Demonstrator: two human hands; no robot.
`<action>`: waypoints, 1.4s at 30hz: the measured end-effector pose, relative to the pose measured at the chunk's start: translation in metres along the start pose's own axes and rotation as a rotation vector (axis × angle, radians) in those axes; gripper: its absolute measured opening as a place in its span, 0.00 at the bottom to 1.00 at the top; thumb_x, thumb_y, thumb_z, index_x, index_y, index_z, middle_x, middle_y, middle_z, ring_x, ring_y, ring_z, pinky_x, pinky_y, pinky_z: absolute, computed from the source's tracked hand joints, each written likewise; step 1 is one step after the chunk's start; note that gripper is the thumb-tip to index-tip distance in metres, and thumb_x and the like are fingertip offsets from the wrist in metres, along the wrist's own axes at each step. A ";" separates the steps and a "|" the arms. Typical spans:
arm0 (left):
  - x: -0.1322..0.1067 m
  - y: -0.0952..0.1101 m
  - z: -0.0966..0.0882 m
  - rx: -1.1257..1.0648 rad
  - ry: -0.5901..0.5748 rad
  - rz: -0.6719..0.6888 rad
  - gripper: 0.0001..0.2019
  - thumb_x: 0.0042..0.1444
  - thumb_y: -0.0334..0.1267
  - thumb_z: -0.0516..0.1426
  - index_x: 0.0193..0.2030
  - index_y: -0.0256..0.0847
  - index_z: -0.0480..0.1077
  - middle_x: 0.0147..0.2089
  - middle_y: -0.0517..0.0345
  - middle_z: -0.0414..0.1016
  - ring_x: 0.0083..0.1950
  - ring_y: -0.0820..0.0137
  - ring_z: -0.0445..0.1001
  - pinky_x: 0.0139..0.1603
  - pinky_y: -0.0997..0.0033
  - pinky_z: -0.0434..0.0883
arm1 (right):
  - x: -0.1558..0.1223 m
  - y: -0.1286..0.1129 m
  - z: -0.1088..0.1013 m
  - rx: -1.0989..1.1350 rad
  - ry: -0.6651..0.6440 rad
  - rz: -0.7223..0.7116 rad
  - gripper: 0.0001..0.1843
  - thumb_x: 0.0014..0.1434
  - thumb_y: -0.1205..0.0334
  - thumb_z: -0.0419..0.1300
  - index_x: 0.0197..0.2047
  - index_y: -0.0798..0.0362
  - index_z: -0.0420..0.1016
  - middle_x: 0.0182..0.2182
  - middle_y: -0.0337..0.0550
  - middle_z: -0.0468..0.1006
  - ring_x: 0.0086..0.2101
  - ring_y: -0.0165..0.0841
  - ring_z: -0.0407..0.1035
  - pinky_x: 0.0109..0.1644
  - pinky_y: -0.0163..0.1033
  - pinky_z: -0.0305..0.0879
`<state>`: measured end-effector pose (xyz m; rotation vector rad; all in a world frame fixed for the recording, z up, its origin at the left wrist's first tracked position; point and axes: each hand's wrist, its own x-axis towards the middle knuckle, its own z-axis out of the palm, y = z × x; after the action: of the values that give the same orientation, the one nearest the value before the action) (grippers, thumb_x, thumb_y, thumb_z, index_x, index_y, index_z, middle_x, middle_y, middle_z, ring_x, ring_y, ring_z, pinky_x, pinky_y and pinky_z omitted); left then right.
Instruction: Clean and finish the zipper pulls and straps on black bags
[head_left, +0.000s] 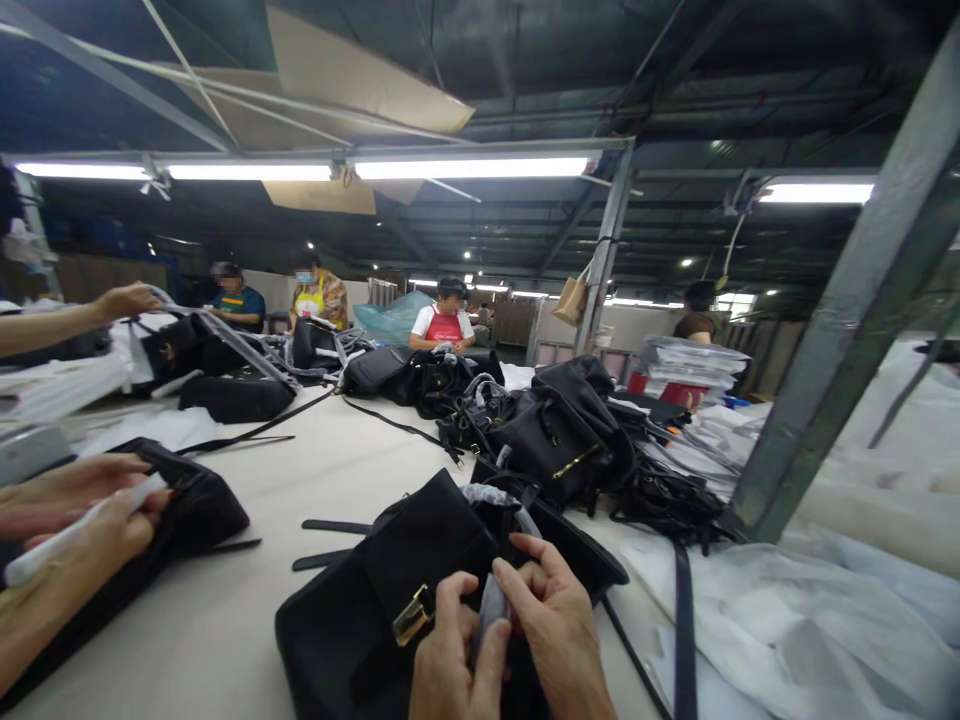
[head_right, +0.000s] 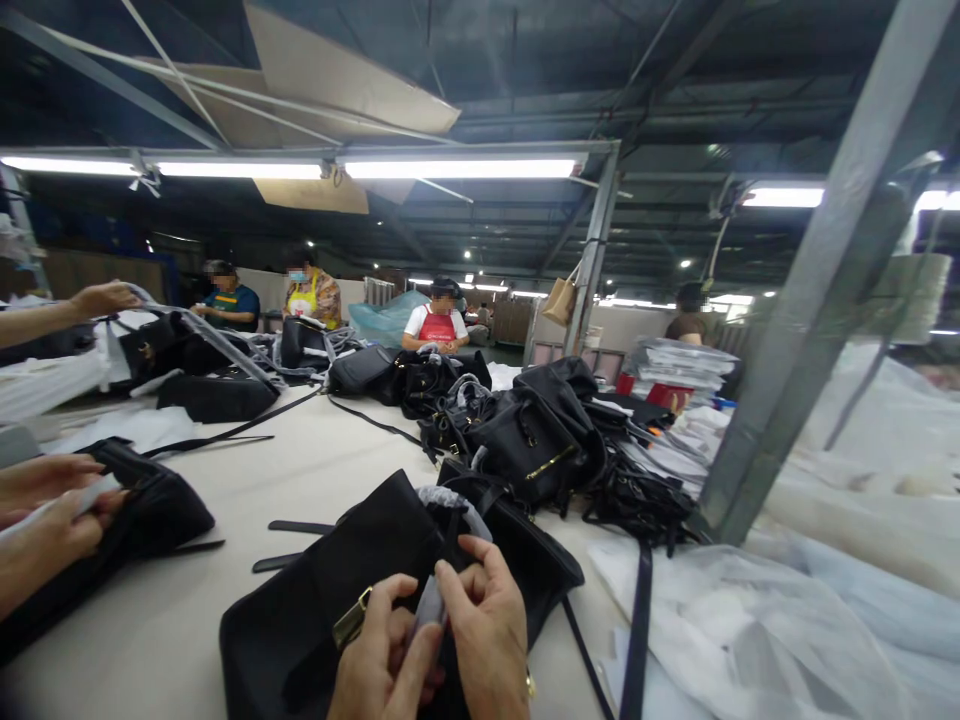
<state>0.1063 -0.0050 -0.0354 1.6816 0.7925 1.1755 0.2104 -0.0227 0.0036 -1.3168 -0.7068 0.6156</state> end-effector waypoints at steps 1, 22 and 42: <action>-0.001 -0.004 0.001 0.040 0.032 0.076 0.21 0.62 0.54 0.51 0.54 0.42 0.64 0.27 0.57 0.77 0.27 0.67 0.77 0.28 0.73 0.73 | 0.001 0.000 0.000 0.005 0.012 -0.001 0.32 0.45 0.44 0.68 0.47 0.56 0.69 0.14 0.25 0.62 0.19 0.27 0.57 0.24 0.34 0.57; 0.015 0.022 -0.009 -0.114 0.023 -0.074 0.14 0.57 0.50 0.58 0.34 0.41 0.77 0.30 0.57 0.73 0.31 0.67 0.70 0.33 0.73 0.66 | -0.012 -0.003 -0.008 0.180 -0.120 -0.041 0.30 0.45 0.47 0.72 0.45 0.53 0.69 0.23 0.34 0.77 0.25 0.30 0.68 0.29 0.34 0.66; 0.020 0.017 -0.004 -0.508 -0.145 -0.306 0.26 0.42 0.62 0.65 0.23 0.38 0.68 0.19 0.63 0.66 0.21 0.75 0.65 0.24 0.75 0.62 | -0.019 0.005 -0.007 0.313 -0.090 0.081 0.37 0.42 0.49 0.74 0.52 0.54 0.69 0.28 0.40 0.83 0.28 0.35 0.74 0.30 0.36 0.70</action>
<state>0.1092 0.0075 -0.0116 1.1639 0.5736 0.9304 0.2032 -0.0409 -0.0045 -1.0364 -0.6039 0.8204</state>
